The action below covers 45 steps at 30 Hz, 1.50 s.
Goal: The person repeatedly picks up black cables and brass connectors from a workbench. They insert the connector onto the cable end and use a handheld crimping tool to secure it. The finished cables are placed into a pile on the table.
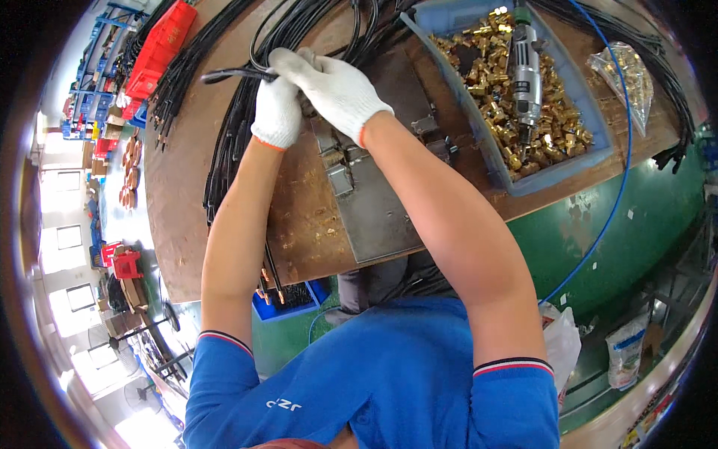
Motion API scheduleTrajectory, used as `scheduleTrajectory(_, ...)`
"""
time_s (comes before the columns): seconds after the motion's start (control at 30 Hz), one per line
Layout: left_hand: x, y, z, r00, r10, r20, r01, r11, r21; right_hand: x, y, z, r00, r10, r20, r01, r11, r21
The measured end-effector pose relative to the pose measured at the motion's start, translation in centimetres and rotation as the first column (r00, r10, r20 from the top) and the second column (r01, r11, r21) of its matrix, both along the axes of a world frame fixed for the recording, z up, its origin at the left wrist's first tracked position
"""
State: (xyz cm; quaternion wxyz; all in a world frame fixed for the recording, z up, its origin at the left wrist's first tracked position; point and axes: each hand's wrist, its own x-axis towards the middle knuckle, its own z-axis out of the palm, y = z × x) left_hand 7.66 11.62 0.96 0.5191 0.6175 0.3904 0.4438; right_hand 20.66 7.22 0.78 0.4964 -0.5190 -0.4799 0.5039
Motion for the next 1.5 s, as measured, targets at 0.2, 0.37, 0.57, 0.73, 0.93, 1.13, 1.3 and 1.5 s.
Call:
scheduleTrajectory(0.2, -0.9, 1.3, -1.0, 0.952, -0.076, -0.297, 0.136, 0.974, 0.184, -1.3, 0.3, -1.3, 0.938, -0.334, 0.096, 0.298, 0.915, 0.271)
scheduleTrajectory(0.37, 0.5, -0.5, -3.2, 0.996, -0.074, 0.059, 0.066, 0.990, 0.127, -1.3, -0.8, -1.8, 0.937, -0.326, 0.123, 0.263, 0.894, 0.364)
scheduleTrajectory(0.57, -1.8, -1.2, -7.0, 0.951, 0.278, 0.137, -0.295, 0.948, 0.122, -2.9, 0.2, -2.1, 0.963, -0.136, 0.234, 0.015, 0.891, 0.454)
scheduleTrajectory(0.73, 0.4, -1.9, -2.5, 0.971, 0.221, 0.097, -0.227, 0.972, 0.066, 1.4, -1.4, 0.7, 0.988, -0.088, 0.125, 0.072, 0.989, 0.132)
scheduleTrajectory(0.93, -3.7, -9.4, 1.9, 0.822, 0.343, 0.455, -0.087, 0.865, -0.495, 2.2, -9.6, 1.1, 0.998, -0.054, 0.041, 0.049, 0.993, 0.109)
scheduleTrajectory(1.13, -2.1, -15.0, 1.5, 0.668, 0.428, 0.608, 0.133, 0.736, -0.664, -0.8, -14.2, 2.2, 0.972, -0.085, 0.220, -0.045, 0.849, 0.527)
scheduleTrajectory(1.3, -2.0, -15.6, 2.4, 0.605, 0.474, 0.640, 0.180, 0.701, -0.690, -1.4, -14.8, 3.8, 0.957, -0.071, 0.283, -0.094, 0.844, 0.528)
scheduleTrajectory(1.5, -4.0, -15.7, 0.4, 0.448, 0.367, 0.815, 0.442, 0.702, -0.558, -2.7, -14.9, 4.0, 0.945, -0.095, 0.314, -0.113, 0.804, 0.583)
